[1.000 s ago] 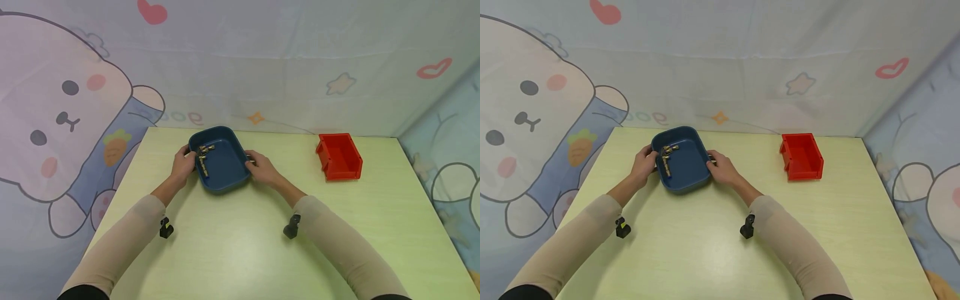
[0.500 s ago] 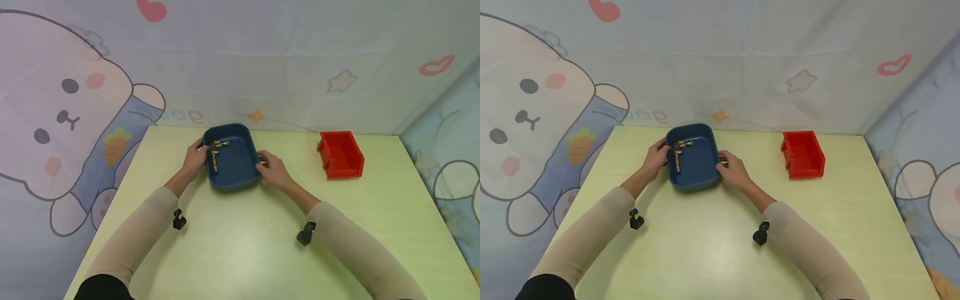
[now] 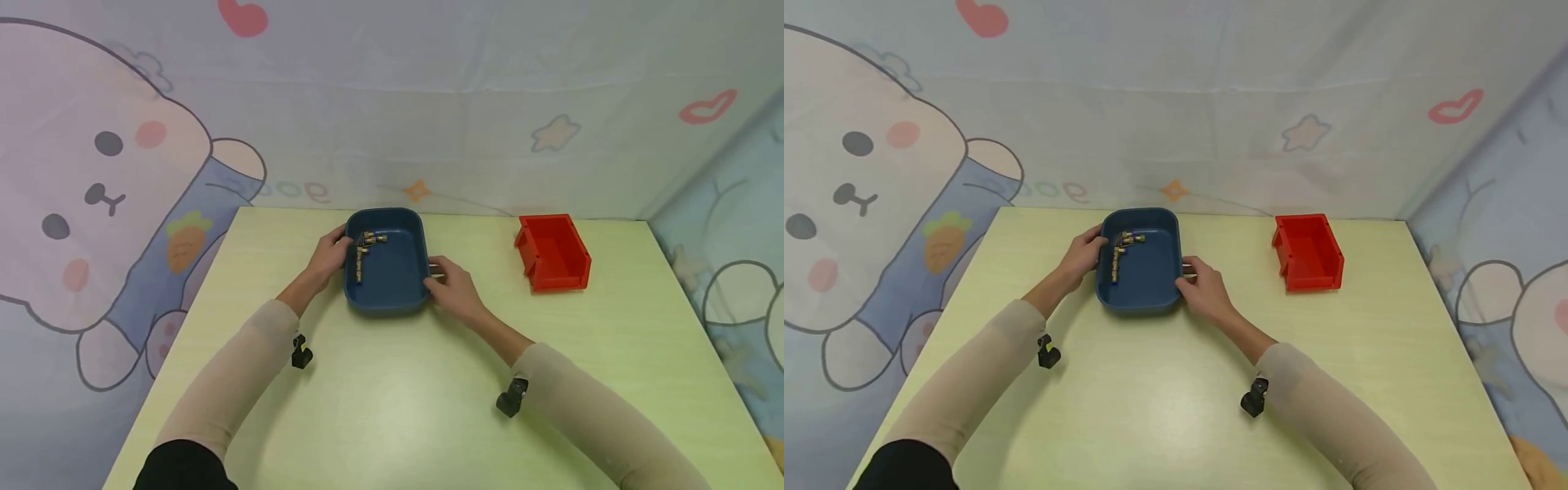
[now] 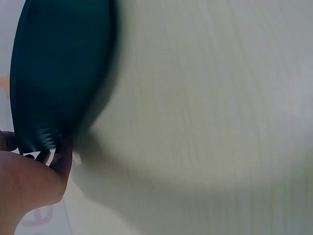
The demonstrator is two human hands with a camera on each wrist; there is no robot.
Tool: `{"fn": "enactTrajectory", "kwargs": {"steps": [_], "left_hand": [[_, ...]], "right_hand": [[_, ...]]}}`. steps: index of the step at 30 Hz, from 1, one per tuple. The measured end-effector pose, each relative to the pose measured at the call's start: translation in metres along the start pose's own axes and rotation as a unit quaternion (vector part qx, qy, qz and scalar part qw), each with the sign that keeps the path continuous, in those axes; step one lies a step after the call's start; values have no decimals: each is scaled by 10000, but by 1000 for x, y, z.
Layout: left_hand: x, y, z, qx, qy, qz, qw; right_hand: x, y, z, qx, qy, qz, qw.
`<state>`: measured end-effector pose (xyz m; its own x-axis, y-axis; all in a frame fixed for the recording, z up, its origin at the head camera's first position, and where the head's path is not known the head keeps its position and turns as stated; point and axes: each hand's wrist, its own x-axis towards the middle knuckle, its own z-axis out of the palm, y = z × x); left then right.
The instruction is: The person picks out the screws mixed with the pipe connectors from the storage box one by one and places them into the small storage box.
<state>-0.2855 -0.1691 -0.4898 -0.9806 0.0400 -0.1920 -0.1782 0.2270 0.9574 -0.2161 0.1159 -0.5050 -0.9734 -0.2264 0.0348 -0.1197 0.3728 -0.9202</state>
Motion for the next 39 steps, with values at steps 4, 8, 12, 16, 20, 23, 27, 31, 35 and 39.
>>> {"fn": "enactTrajectory", "kwargs": {"steps": [4, 8, 12, 16, 20, 23, 27, 31, 35, 39], "left_hand": [[-1, -1, 1, 9, -88, -28, 10000], [0, -2, 3, 12, -157, -6, 9999], [2, -3, 5, -26, -216, 1, 9998], [4, -4, 5, -6, -244, -1, 9997], [5, -3, 6, 71, -259, 3, 9996], [6, -2, 6, 103, -220, 5, 9997], [6, -1, 7, 41, -122, -31, 9999], [6, -3, 7, -110, -182, -123, 9997], [5, -5, 5, -256, -236, -209, 9992], [4, -5, 3, -347, -335, -285, 9984]], "right_hand": [[-4, 0, 0, 35, -31, 49, 10000], [-6, 1, -1, 55, -29, 109, 9999], [-6, 1, -4, -102, -61, 144, 9998], [-5, -2, -10, -276, -79, 129, 9995], [-1, -4, -17, -513, 91, -72, 9986], [4, -6, -22, -629, 276, -352, 9970], [12, -14, -24, -622, 434, -755, 9943], [20, -24, -23, -462, 274, -1009, 9934], [30, -32, -16, -322, -98, -1097, 9934], [41, -38, -8, -429, -323, -1175, 9916]]}}
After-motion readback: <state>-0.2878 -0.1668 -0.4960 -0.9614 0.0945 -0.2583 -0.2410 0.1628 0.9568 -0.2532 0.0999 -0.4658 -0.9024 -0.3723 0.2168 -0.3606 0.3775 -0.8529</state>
